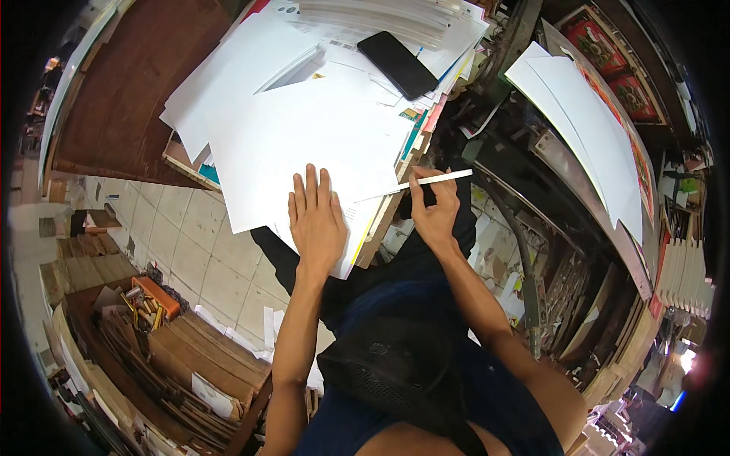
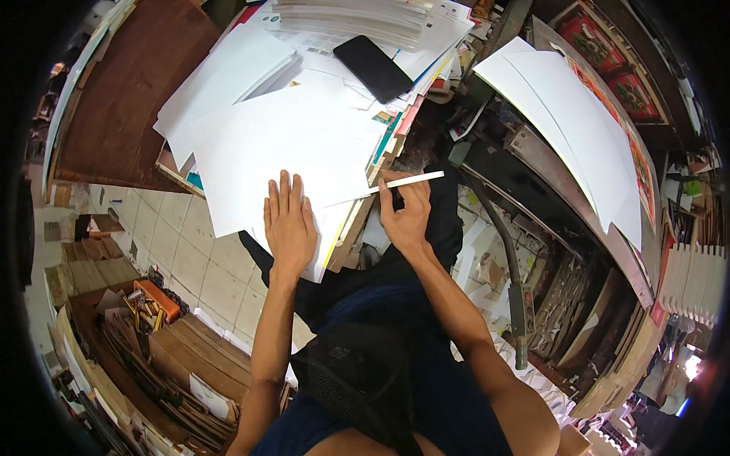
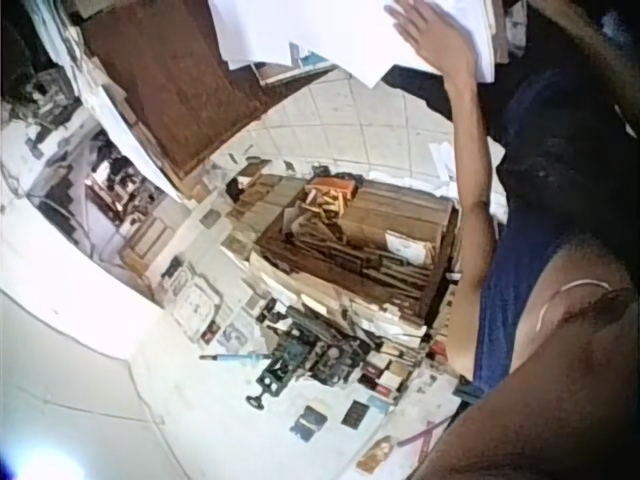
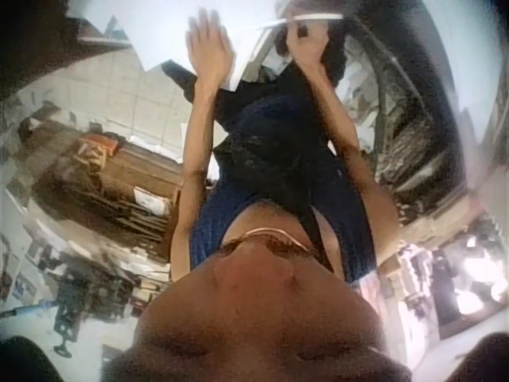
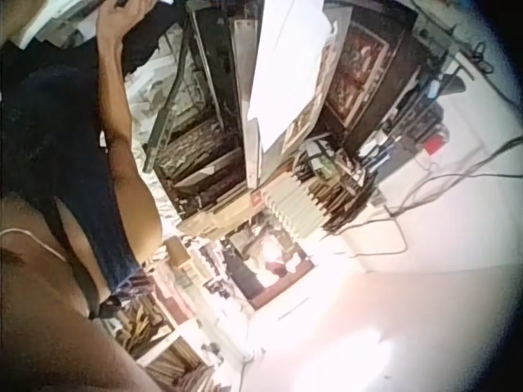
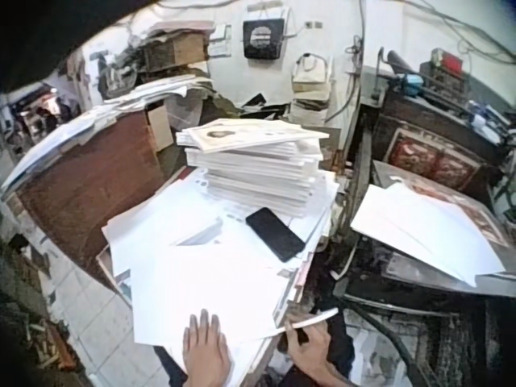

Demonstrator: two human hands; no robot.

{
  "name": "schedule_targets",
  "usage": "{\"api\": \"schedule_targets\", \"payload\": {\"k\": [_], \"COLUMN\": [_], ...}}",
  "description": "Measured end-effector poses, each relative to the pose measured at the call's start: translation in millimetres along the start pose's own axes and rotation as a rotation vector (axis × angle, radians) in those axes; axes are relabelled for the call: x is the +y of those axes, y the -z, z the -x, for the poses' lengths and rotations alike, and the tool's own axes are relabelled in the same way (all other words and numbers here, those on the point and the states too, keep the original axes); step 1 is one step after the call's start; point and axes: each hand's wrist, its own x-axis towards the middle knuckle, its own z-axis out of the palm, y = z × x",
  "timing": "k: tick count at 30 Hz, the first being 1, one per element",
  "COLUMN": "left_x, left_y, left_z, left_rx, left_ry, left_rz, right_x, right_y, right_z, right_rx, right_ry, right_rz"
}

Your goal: The person applies a roll of white tape to the edges of paper sheets and places them into a stack on a workspace.

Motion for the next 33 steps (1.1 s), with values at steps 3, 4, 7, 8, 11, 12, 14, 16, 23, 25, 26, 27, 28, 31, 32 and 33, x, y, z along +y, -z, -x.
{"api": "schedule_targets", "payload": {"k": [3,4,7,8,11,12,14,16,23,25,26,27,28,31,32,33], "left_x": [0.3,0.7,-0.2,-0.6,-0.7,-0.7,-0.6,-0.5,-0.3,-0.2,0.0,-0.1,-0.2,1.3,1.3,3.2], "left_y": [-0.6,-0.5,-0.9,-1.1,-0.7,-0.7,-0.6,-0.4,-0.7,-0.4,0.2,0.3,0.0,1.4,2.8,3.1], "left_z": [0.1,-0.1,0.1,0.2,0.5,0.5,0.6,0.7,-0.1,-0.6,-0.8,-0.8,-0.8,-2.1,-3.0,-4.6], "left_rx": [0.003,0.003,0.004,0.006,-0.004,-0.004,-0.003,-0.004,-0.004,-0.005,-0.006,-0.005,-0.004,-0.016,-0.031,-0.03], "left_ry": [-0.002,-0.003,-0.007,-0.01,0.0,-0.001,-0.004,-0.005,-0.005,-0.01,-0.01,-0.014,-0.015,-0.023,-0.021,-0.028], "left_rz": [-0.013,-0.012,-0.011,-0.01,-0.009,-0.009,-0.012,-0.012,-0.021,-0.022,-0.019,-0.022,-0.015,0.002,0.013,0.009], "right_x": [1.6,2.5,3.4,3.0,1.9,2.1,2.8,3.6,7.8,7.8,7.8,7.7,7.7,10.9,10.5,10.1], "right_y": [0.2,0.1,0.6,0.8,1.5,1.5,1.1,0.3,-3.3,-3.5,-3.3,-2.9,-2.6,-2.8,-3.4,-3.9], "right_z": [1.6,2.2,3.3,3.3,3.4,3.6,3.6,2.6,5.2,5.9,6.2,6.4,6.6,7.3,7.5,7.7], "right_rx": [-0.008,-0.007,-0.014,-0.014,-0.025,-0.027,-0.028,0.003,0.016,0.02,0.025,0.017,0.009,0.023,0.03,0.026], "right_ry": [-0.005,-0.004,0.005,0.006,0.002,0.001,-0.001,0.089,0.092,0.084,0.083,0.079,0.076,0.067,0.064,0.069], "right_rz": [0.013,0.019,0.025,0.025,0.022,0.024,0.024,0.045,0.04,0.036,0.035,0.035,0.035,0.039,0.037,0.04]}}
